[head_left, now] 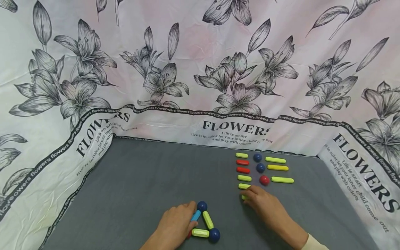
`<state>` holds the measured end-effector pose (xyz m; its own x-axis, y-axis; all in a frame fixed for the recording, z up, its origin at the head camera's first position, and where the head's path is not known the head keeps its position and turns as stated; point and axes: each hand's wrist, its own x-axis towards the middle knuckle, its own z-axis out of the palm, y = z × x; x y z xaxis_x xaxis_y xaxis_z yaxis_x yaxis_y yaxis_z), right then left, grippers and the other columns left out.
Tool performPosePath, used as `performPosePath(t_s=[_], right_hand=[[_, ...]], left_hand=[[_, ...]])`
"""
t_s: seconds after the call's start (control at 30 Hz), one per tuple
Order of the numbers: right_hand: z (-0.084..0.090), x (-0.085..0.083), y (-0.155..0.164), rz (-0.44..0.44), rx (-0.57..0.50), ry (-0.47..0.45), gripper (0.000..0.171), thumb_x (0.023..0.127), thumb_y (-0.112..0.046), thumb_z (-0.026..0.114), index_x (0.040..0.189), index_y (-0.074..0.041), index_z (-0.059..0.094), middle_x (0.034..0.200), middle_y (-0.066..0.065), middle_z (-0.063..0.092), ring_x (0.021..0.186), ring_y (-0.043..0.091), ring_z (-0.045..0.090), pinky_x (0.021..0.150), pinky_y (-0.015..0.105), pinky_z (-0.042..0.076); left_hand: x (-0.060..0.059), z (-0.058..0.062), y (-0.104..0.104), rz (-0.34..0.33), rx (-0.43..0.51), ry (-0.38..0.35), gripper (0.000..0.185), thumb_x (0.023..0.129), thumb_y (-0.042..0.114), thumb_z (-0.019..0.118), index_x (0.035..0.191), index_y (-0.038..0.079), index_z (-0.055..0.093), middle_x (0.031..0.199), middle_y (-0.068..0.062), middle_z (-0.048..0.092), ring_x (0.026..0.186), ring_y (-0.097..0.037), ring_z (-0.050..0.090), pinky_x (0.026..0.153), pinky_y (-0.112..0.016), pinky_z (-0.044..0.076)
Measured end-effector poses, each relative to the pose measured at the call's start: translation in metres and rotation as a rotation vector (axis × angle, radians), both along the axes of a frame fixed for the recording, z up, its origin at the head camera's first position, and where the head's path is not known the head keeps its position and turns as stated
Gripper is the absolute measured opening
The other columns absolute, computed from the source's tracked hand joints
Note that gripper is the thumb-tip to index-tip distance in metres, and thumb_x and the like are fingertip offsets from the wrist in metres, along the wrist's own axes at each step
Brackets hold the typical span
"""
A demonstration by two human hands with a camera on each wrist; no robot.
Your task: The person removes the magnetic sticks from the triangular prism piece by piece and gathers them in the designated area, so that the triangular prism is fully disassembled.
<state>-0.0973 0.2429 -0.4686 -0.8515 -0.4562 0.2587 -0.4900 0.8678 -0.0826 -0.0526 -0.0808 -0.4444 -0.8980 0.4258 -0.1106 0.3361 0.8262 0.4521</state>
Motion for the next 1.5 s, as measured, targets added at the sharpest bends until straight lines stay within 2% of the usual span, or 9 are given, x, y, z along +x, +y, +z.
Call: performPosePath(t_s=[0.23, 0.6, 0.9, 1.13, 1.27, 1.4, 1.5], right_hand=[[-0.001, -0.005, -0.004, -0.012, 0.05, -0.059, 0.032, 0.082, -0.016, 0.093, 0.111, -0.018, 0.079, 0.107, -0.005, 0.069, 0.096, 0.01, 0.067, 0.078, 0.035, 0.061], [-0.001, -0.011, -0.005, 0.033, 0.073, -0.042, 0.031, 0.082, -0.015, 0.093, 0.11, -0.02, 0.078, 0.102, -0.007, 0.067, 0.093, 0.011, 0.068, 0.073, 0.034, 0.061], [0.003, -0.011, -0.007, -0.005, 0.082, -0.119, 0.032, 0.085, -0.017, 0.091, 0.114, -0.017, 0.078, 0.105, -0.006, 0.069, 0.095, 0.009, 0.067, 0.078, 0.034, 0.061], [0.001, -0.011, -0.005, 0.016, 0.074, -0.087, 0.031, 0.085, -0.017, 0.091, 0.113, -0.018, 0.078, 0.104, -0.008, 0.068, 0.094, 0.009, 0.068, 0.076, 0.034, 0.061], [0.001, -0.011, -0.005, 0.061, 0.057, -0.026, 0.035, 0.081, -0.017, 0.094, 0.112, -0.018, 0.078, 0.103, -0.008, 0.068, 0.093, 0.01, 0.069, 0.077, 0.035, 0.06], [0.003, -0.011, -0.012, 0.172, -0.008, 0.066, 0.039, 0.076, -0.021, 0.097, 0.11, -0.016, 0.078, 0.1, -0.006, 0.069, 0.09, 0.012, 0.068, 0.077, 0.036, 0.059], [0.008, -0.009, -0.025, 0.264, -0.068, 0.068, 0.038, 0.079, -0.022, 0.096, 0.112, -0.016, 0.077, 0.1, -0.007, 0.069, 0.089, 0.01, 0.068, 0.078, 0.035, 0.059]], left_hand=[[0.0, 0.001, -0.002, -0.002, 0.001, -0.012, 0.027, 0.092, 0.028, 0.084, 0.099, 0.016, 0.061, 0.076, 0.006, 0.055, 0.061, -0.008, 0.05, 0.054, -0.032, 0.045], [0.0, 0.001, -0.003, -0.011, 0.01, -0.005, 0.028, 0.092, 0.029, 0.084, 0.1, 0.017, 0.061, 0.079, 0.008, 0.057, 0.061, -0.007, 0.051, 0.054, -0.031, 0.045], [0.001, 0.001, -0.003, -0.013, 0.005, 0.019, 0.028, 0.093, 0.029, 0.084, 0.099, 0.016, 0.06, 0.078, 0.008, 0.055, 0.061, -0.007, 0.049, 0.053, -0.031, 0.044], [0.001, 0.001, -0.003, -0.009, -0.002, 0.016, 0.028, 0.093, 0.03, 0.084, 0.099, 0.016, 0.061, 0.078, 0.007, 0.057, 0.062, -0.007, 0.051, 0.054, -0.032, 0.046], [0.002, 0.001, -0.003, -0.005, -0.009, 0.025, 0.029, 0.092, 0.03, 0.085, 0.098, 0.016, 0.061, 0.077, 0.007, 0.057, 0.062, -0.008, 0.054, 0.053, -0.032, 0.046], [0.003, 0.0, -0.003, -0.003, -0.007, 0.041, 0.029, 0.091, 0.03, 0.086, 0.097, 0.016, 0.061, 0.077, 0.006, 0.057, 0.062, -0.009, 0.057, 0.052, -0.033, 0.047], [0.003, -0.001, -0.003, -0.003, -0.003, 0.056, 0.03, 0.09, 0.03, 0.086, 0.096, 0.016, 0.06, 0.077, 0.006, 0.058, 0.062, -0.01, 0.057, 0.052, -0.033, 0.047]])
